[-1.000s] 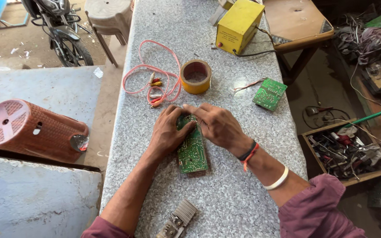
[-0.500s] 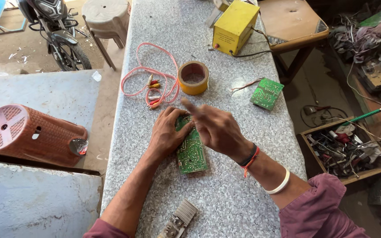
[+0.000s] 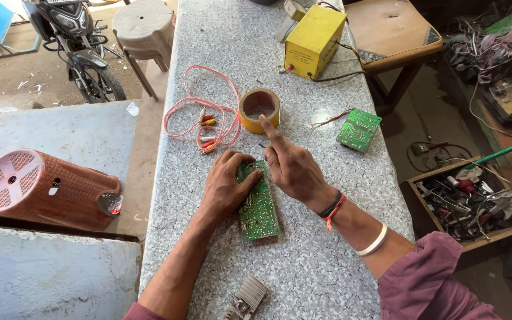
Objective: The person uses a small metal tool to scrape and clean the surface of a green circuit board on a workbench. They repeatedly scrape different areas, flip the board, and continue scraping. Another person briefly appears in the background.
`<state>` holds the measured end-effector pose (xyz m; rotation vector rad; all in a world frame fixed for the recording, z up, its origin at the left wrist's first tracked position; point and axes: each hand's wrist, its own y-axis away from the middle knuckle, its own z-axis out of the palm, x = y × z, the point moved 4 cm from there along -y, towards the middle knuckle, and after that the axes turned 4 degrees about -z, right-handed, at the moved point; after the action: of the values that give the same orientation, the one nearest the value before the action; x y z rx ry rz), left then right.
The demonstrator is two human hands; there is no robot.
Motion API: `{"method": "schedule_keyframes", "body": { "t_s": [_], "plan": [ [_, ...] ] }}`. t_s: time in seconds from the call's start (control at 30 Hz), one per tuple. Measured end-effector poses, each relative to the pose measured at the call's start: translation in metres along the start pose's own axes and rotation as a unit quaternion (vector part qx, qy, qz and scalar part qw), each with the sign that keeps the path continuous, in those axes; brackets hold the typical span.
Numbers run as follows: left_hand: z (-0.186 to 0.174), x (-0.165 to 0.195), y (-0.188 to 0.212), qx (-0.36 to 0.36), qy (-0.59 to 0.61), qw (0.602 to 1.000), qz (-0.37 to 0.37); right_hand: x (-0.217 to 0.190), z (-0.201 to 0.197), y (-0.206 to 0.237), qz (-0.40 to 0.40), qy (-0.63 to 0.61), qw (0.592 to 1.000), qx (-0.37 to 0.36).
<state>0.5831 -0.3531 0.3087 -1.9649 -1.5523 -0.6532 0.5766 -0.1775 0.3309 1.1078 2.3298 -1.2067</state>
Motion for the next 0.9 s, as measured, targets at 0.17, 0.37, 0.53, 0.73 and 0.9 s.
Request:
{"method": "schedule_keyframes", "body": {
  "t_s": [0.17, 0.37, 0.53, 0.73, 0.9],
  "plan": [
    [0.002, -0.002, -0.001, -0.008, -0.006, 1.000, -0.013, 0.005, 0.000, 0.003, 0.007, 0.009, 1.000, -0.008],
    [0.004, 0.001, 0.003, 0.001, -0.009, 1.000, 0.006, 0.007, 0.001, 0.006, 0.020, -0.015, 1.000, -0.009],
    [0.004, 0.005, 0.006, 0.012, -0.009, 1.000, 0.009, 0.025, -0.017, 0.010, 0.038, -0.017, 0.998, 0.053],
    [0.008, 0.006, 0.007, 0.002, -0.011, 1.000, -0.001, 0.042, -0.036, 0.010, 0.088, -0.043, 0.987, 0.129],
    [0.008, 0.002, 0.004, 0.009, -0.009, 1.000, 0.010, 0.011, -0.018, 0.005, -0.047, -0.068, 0.996, -0.018]
  ]
}}
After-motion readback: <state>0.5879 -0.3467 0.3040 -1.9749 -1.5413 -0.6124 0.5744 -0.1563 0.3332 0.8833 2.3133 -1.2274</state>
